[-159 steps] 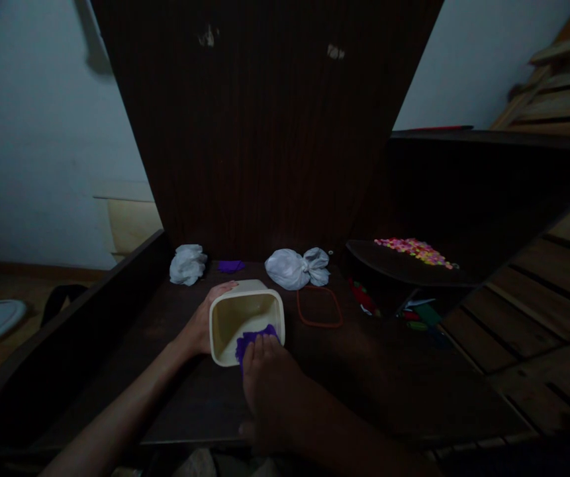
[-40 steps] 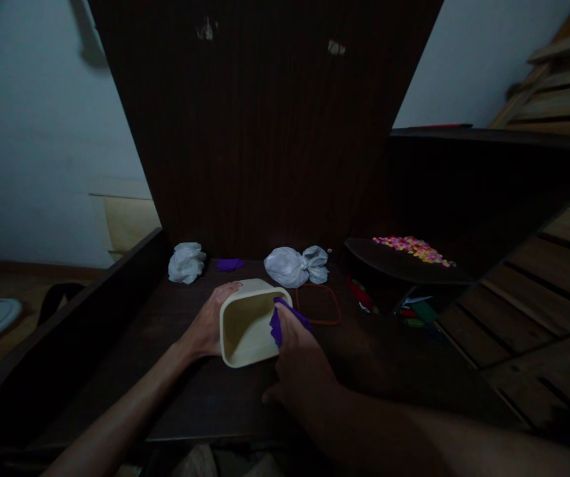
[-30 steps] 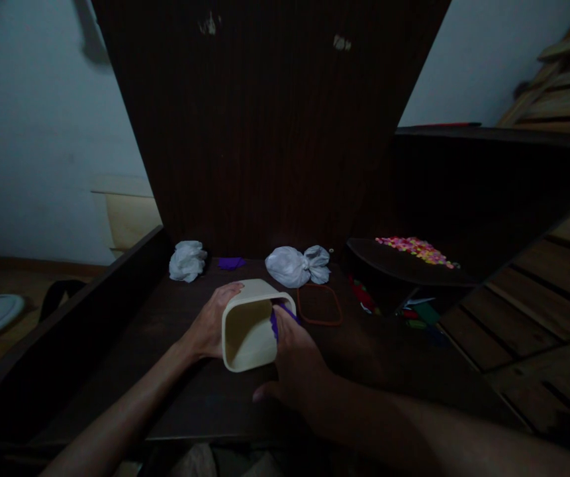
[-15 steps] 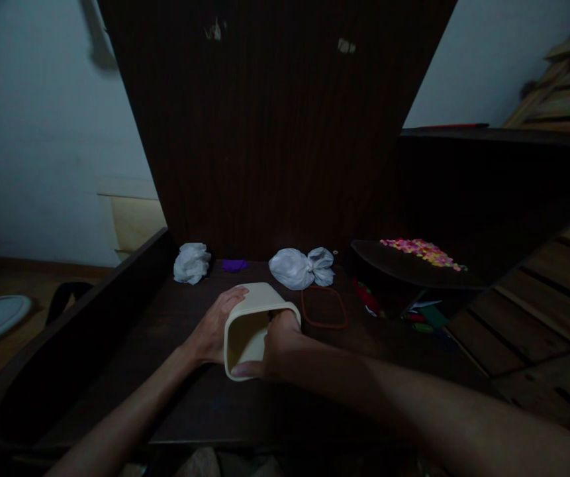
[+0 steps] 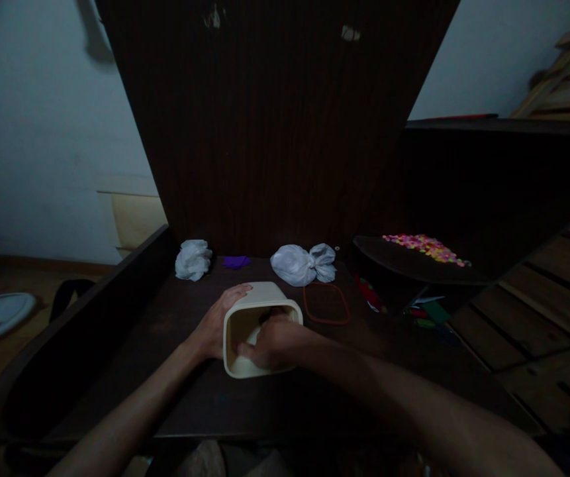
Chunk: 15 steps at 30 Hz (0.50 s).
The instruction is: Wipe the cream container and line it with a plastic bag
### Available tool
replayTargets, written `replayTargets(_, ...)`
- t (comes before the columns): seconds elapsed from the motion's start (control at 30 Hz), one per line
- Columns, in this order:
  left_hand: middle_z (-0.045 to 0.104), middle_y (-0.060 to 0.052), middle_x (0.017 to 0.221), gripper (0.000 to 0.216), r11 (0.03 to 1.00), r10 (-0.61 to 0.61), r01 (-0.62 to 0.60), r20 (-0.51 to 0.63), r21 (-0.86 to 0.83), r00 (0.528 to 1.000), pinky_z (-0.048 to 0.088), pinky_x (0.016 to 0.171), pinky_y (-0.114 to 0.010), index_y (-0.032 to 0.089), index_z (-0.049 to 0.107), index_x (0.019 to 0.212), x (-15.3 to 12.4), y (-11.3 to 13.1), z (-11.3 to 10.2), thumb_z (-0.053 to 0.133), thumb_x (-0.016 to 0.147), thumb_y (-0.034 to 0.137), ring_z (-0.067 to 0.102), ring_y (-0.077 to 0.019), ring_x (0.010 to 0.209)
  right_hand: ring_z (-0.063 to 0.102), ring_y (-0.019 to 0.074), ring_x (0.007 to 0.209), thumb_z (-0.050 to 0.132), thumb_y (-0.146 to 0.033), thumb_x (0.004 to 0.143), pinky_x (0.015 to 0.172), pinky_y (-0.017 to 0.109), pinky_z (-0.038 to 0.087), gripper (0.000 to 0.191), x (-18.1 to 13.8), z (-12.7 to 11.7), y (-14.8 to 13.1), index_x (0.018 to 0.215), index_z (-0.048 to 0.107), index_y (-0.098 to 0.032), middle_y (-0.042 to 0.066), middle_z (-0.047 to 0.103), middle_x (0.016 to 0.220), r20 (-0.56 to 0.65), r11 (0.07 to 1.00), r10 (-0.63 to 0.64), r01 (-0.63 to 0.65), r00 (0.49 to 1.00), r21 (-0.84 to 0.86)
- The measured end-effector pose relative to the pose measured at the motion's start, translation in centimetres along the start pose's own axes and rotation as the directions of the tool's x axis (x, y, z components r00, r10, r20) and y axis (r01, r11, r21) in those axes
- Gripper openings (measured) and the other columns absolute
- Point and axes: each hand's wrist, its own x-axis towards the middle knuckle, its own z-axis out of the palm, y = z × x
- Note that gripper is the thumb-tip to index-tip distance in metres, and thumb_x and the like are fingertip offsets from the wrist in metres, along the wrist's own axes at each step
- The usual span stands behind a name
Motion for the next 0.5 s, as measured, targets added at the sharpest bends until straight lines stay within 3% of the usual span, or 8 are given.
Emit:
replayTargets(0.13,0.049,-0.021,0.142,0.113,1.0,0.008,-0.008,-0.009,0.008,1.0,0.046,0.108,-0.065,0.025,0.021,0.153,0.0,0.0,0.0,0.085,0.064,0.055,0.052,-0.0457,0.133,0.065,0.0363,0.121,0.04,-0.031,0.103,0.104,0.05,0.048,0.049,0.5,0.1,-0.4,0.116,0.071,0.004,0.031,0.069,0.121,-0.089,0.991,-0.134,0.136,0.987,0.016)
replayTargets(0.3,0.049,-0.022,0.143,0.107,1.0,-0.005,0.005,-0.028,0.009,1.0,0.045,0.109,-0.065,0.023,0.024,0.154,-0.3,-0.2,0.0,0.083,0.068,0.049,0.051,-0.0456,0.135,0.063,0.0277,0.125,0.049,-0.007,0.096,0.111,0.041,0.044,0.03,0.3,0.0,-2.1,0.116,0.071,-0.004,0.022,0.069,0.127,-0.105,0.951,-0.309,0.31,0.945,-0.006)
replayTargets(0.43,0.05,-0.021,0.142,0.107,0.999,-0.033,0.035,-0.065,0.023,0.997,0.046,0.108,-0.064,0.023,0.025,0.154,-0.6,-0.4,0.1,0.082,0.067,0.05,0.051,-0.0446,0.135,0.06,0.0312,0.129,0.059,-0.023,0.096,0.113,0.045,0.044,0.032,-2.7,0.4,-3.7,0.122,0.068,-0.006,0.023,0.066,0.132,-0.311,0.922,-0.294,0.354,0.904,0.158)
replayTargets(0.5,0.051,-0.02,0.141,0.106,0.999,-0.039,0.041,-0.07,0.034,0.997,0.046,0.108,-0.064,0.023,0.025,0.154,-0.7,-0.4,0.1,0.082,0.068,0.05,0.051,-0.0444,0.134,0.049,0.0344,0.14,0.066,-0.042,0.091,0.119,0.046,0.037,0.066,-4.8,0.9,-4.1,0.14,0.055,0.0,0.028,0.054,0.146,-0.421,0.888,-0.176,0.328,0.89,0.323)
